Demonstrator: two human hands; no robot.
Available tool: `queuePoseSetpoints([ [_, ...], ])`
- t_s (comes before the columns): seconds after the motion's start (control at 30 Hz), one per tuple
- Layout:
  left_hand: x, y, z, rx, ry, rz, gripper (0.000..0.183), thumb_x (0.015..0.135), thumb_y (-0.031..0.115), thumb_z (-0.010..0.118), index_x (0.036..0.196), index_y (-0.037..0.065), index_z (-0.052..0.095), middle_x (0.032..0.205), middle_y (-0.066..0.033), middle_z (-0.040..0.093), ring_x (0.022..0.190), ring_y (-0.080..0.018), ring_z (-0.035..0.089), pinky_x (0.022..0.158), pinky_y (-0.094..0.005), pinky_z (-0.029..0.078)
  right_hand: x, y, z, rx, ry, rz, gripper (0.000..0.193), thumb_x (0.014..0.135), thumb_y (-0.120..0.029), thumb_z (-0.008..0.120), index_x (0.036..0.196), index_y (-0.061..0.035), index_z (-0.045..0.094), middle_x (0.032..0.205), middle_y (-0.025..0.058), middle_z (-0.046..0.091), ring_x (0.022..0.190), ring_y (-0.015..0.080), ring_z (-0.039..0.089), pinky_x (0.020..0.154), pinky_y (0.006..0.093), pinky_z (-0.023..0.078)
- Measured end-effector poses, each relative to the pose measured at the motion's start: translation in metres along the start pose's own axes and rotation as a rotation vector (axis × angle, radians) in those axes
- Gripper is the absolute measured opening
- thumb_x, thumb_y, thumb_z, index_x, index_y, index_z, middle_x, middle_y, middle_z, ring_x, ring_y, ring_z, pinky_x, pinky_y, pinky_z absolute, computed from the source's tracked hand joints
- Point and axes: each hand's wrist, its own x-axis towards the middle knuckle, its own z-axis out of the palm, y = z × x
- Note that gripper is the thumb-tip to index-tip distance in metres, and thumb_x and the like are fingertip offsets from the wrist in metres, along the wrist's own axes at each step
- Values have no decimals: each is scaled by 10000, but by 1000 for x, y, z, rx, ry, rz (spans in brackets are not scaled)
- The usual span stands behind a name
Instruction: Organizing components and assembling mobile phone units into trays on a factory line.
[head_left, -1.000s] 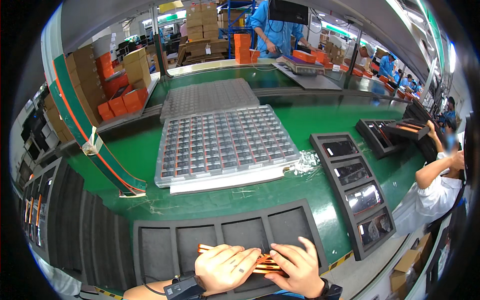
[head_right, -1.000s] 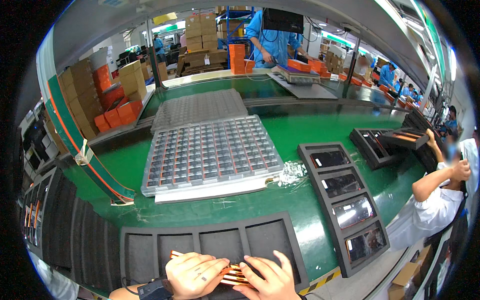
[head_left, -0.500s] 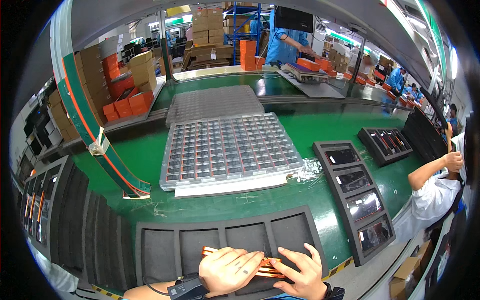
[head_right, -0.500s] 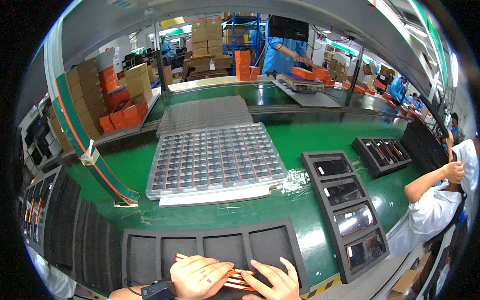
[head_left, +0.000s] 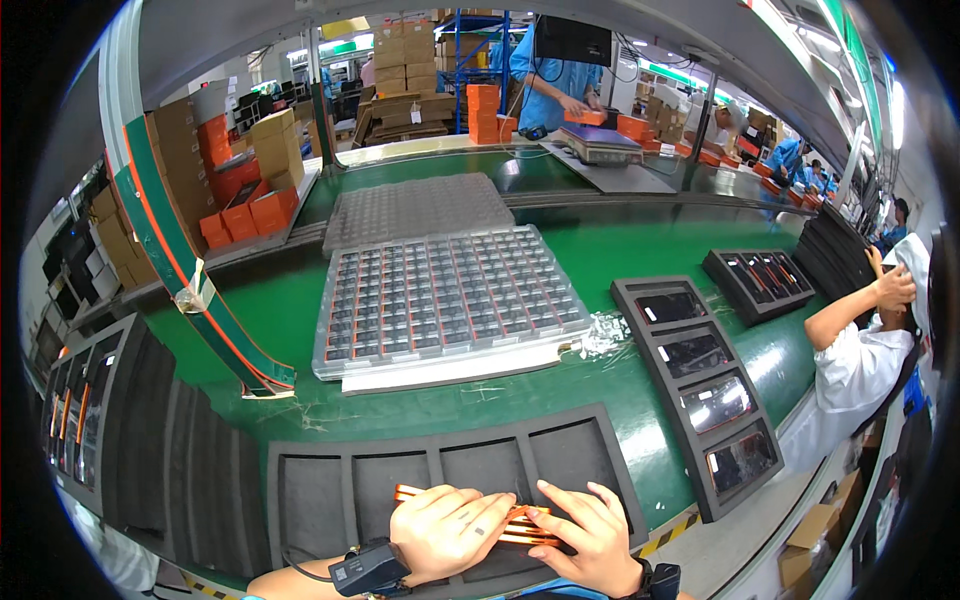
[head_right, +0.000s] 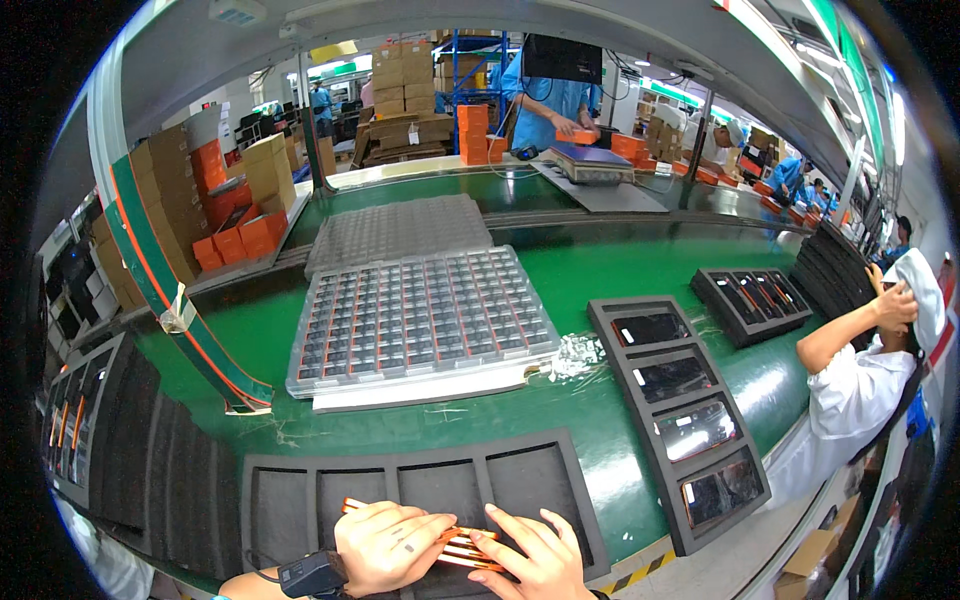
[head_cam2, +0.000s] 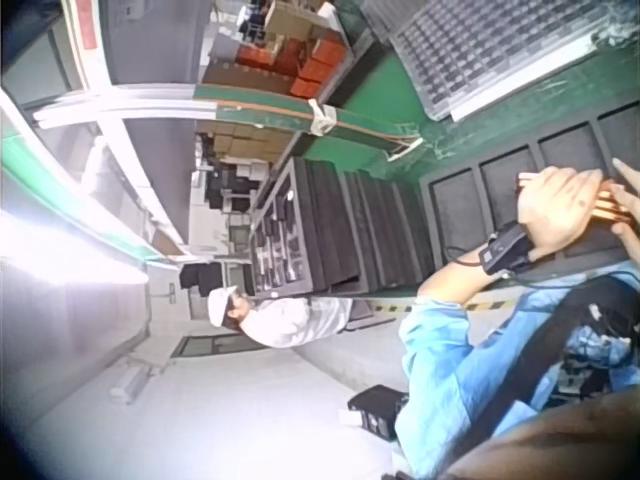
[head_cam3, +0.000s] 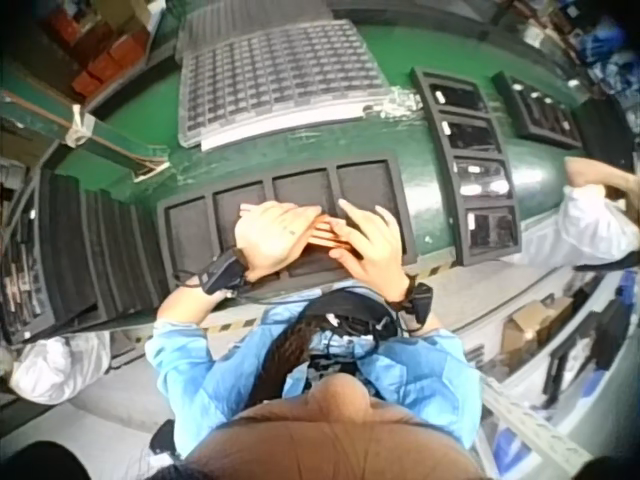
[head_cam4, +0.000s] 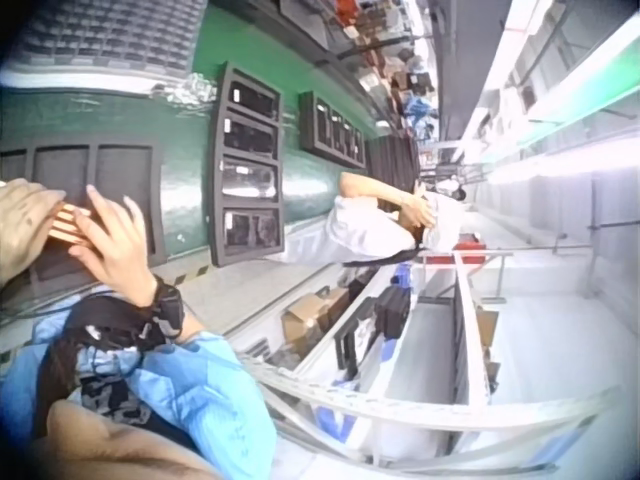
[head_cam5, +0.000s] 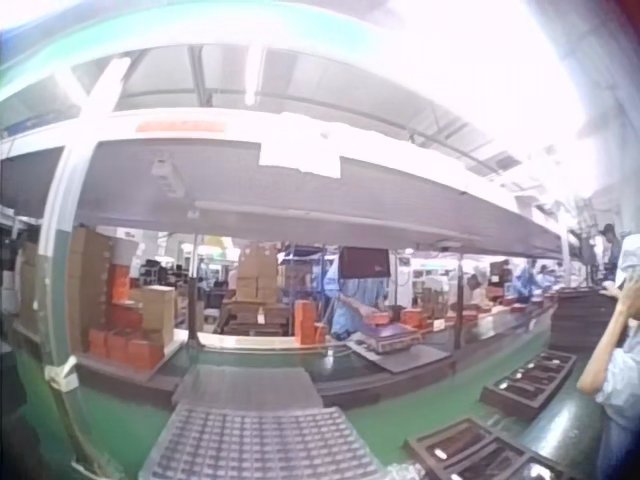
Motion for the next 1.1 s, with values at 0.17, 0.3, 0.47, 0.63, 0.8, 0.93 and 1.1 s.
queuePoseSetpoints([
  [0.17, -2, -1, 2, 14, 44, -6, 225, 771, 143, 784, 980, 79, 728, 864, 8, 731, 718, -126, 681, 666, -254, 540, -3, -1, -7, 29, 86, 56, 358, 834, -395, 716, 1043, -105, 741, 1228, 95, 683, 939, 236, 674, 930, 419, 456],
  [0.3, -4, 1, 3, 37, -34, -2, 247, 764, 130, 778, 1001, 85, 727, 863, 14, 730, 719, -123, 679, 664, -255, 539, 10, -3, -9, 195, 272, 49, 229, 833, -239, 726, 990, -74, 752, 1098, 94, 721, 915, 235, 673, 827, 353, 504],
  [0.47, -6, -4, 3, 13, 1, 19, 299, 749, 117, 767, 1045, 97, 727, 862, 24, 725, 739, -118, 678, 684, -249, 537, 43, -12, -8, 378, 223, 38, 256, 749, -30, 791, 1000, -55, 748, 1049, 92, 732, 907, 252, 680, 802, 333, 523],
  [0.63, -7, -3, 4, -11, -24, 16, 275, 755, 144, 775, 1023, 101, 731, 877, 26, 729, 779, -121, 690, 720, -254, 547, 43, -5, -3, 424, 179, 27, 210, 764, -20, 777, 969, -53, 747, 989, 69, 747, 896, 218, 701, 783, 326, 513],
  [0.8, -6, -3, 5, -23, 7, -16, 269, 753, 140, 778, 1015, 107, 731, 868, 24, 727, 755, -128, 690, 694, -256, 547, 40, -3, 1, 435, 183, -20, 167, 775, -10, 766, 934, -50, 736, 969, 69, 749, 867, 206, 710, 739, 311, 503],
  [0.93, -2, -1, 0, -71, 15, -74, 265, 745, 127, 784, 1005, 114, 735, 845, 22, 723, 731, -135, 690, 669, -257, 546, 37, -7, 4, 455, 238, -13, 162, 762, 4, 783, 905, -31, 716, 957, 95, 747, 846, 217, 721, 712, 305, 539],
  [1.1, -5, -4, 3, -95, 18, -51, 256, 741, 123, 788, 993, 113, 738, 822, 23, 719, 741, -134, 691, 673, -257, 548, 32, -6, 9, 526, 284, 42, 176, 743, 27, 801, 874, -11, 691, 950, 133, 740, 840, 237, 727, 732, 313, 576],
])
